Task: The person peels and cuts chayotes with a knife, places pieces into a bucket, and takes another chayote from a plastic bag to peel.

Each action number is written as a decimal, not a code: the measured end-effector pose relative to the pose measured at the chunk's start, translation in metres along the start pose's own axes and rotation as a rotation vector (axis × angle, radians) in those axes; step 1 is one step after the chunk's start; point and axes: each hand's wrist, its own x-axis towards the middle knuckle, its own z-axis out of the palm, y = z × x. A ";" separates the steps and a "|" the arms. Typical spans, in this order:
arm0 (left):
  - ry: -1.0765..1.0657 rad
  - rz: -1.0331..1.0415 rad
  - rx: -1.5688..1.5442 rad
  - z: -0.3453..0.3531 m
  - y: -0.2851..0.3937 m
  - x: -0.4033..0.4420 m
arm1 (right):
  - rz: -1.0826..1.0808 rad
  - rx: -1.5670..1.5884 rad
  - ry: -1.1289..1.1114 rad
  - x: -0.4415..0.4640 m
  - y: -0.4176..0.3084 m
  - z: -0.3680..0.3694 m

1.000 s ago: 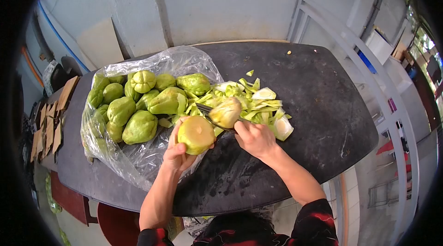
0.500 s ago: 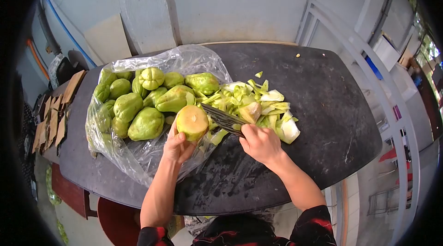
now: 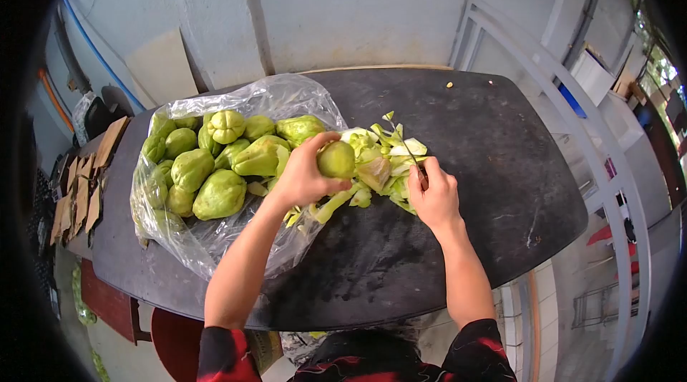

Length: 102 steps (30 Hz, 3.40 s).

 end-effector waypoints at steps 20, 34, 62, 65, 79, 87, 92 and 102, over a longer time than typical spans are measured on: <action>-0.313 0.076 0.406 0.012 -0.020 0.072 | 0.042 0.044 0.011 0.004 0.013 -0.018; -0.169 -0.183 1.132 -0.078 -0.077 -0.006 | 0.047 0.096 -0.067 -0.003 -0.004 -0.003; -0.126 -0.266 1.183 -0.082 -0.057 -0.005 | -0.028 0.190 -0.063 -0.006 -0.007 -0.007; -0.109 -0.252 1.185 -0.075 -0.059 -0.011 | -0.001 0.234 -0.073 -0.007 -0.009 -0.005; 0.232 -0.176 0.317 -0.053 0.004 -0.053 | 0.151 0.533 -0.601 -0.017 -0.075 -0.013; 0.338 -0.045 0.274 -0.043 0.033 -0.082 | 0.238 0.546 -0.639 -0.015 -0.073 -0.011; 0.245 -0.227 -0.136 -0.058 0.020 -0.095 | 0.266 0.467 -0.419 -0.010 -0.052 -0.017; 0.178 -0.499 -1.084 -0.055 0.003 -0.092 | -0.113 0.210 -0.222 -0.017 -0.069 -0.015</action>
